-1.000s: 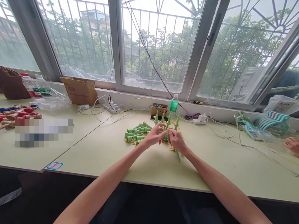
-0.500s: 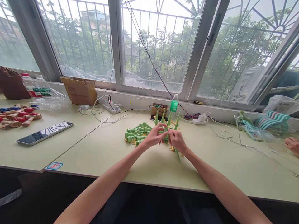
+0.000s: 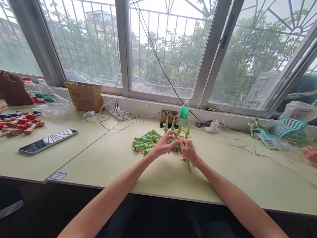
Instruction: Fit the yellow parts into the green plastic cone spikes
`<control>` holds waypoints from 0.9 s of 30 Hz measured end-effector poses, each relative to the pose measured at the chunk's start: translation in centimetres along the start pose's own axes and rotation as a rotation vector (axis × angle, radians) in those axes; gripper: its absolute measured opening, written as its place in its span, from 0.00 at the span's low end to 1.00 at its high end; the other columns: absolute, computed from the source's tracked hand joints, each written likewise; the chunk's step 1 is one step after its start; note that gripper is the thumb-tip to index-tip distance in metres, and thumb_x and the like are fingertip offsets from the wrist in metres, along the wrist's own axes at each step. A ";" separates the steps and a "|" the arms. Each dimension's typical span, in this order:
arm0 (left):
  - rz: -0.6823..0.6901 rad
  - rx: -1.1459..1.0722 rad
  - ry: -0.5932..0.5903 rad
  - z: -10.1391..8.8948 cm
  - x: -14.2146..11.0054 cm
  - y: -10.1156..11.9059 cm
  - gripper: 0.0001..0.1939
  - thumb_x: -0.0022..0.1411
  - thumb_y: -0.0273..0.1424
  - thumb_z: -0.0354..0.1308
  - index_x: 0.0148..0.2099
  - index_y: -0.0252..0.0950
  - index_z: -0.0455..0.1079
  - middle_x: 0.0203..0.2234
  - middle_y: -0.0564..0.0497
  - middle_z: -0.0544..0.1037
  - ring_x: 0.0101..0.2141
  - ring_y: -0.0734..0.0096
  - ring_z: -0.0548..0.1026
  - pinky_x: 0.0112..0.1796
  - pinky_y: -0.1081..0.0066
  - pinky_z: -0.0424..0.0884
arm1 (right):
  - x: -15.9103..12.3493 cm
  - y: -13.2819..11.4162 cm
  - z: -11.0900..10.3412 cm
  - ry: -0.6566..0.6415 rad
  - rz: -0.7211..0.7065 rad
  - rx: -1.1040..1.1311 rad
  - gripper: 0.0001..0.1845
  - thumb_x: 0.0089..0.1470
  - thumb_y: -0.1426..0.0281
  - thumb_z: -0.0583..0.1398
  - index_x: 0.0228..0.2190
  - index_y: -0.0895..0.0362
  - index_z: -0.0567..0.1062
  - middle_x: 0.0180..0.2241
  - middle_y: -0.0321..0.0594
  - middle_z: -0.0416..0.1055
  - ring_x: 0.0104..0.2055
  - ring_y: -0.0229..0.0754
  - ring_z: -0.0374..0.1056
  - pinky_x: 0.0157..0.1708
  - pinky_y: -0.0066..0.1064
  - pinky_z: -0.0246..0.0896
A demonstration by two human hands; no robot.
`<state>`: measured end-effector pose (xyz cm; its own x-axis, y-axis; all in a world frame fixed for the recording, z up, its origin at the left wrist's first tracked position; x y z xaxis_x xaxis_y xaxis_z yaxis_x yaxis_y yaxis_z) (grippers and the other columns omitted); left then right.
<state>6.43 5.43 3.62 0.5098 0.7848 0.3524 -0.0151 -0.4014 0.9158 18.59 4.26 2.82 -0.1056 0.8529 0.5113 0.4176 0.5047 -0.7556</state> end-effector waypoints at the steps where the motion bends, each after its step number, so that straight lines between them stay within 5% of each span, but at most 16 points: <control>1: 0.000 0.001 0.002 0.0 0.0 0.0 0.25 0.58 0.47 0.58 0.53 0.39 0.61 0.30 0.54 0.68 0.19 0.81 0.70 0.17 0.80 0.64 | 0.0 0.0 0.0 -0.001 -0.001 0.003 0.26 0.61 0.51 0.47 0.19 0.54 0.60 0.10 0.31 0.57 0.13 0.34 0.53 0.17 0.27 0.50; 27: 0.012 0.049 0.004 -0.2 0.0 -0.1 0.27 0.58 0.49 0.57 0.53 0.40 0.60 0.31 0.54 0.68 0.19 0.80 0.70 0.16 0.80 0.63 | -0.1 0.3 0.1 -0.017 0.003 0.017 0.23 0.62 0.56 0.47 0.20 0.55 0.60 0.11 0.31 0.58 0.14 0.34 0.54 0.17 0.27 0.52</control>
<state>6.27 5.52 3.55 0.5068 0.7816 0.3638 0.0210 -0.4331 0.9011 18.62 4.34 2.50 -0.1198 0.8565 0.5020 0.4029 0.5041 -0.7639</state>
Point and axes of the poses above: each hand's wrist, its own x-axis towards the middle knuckle, its own z-axis out of the palm, y = z × x, the point moved 6 cm from there along x, towards the middle knuckle
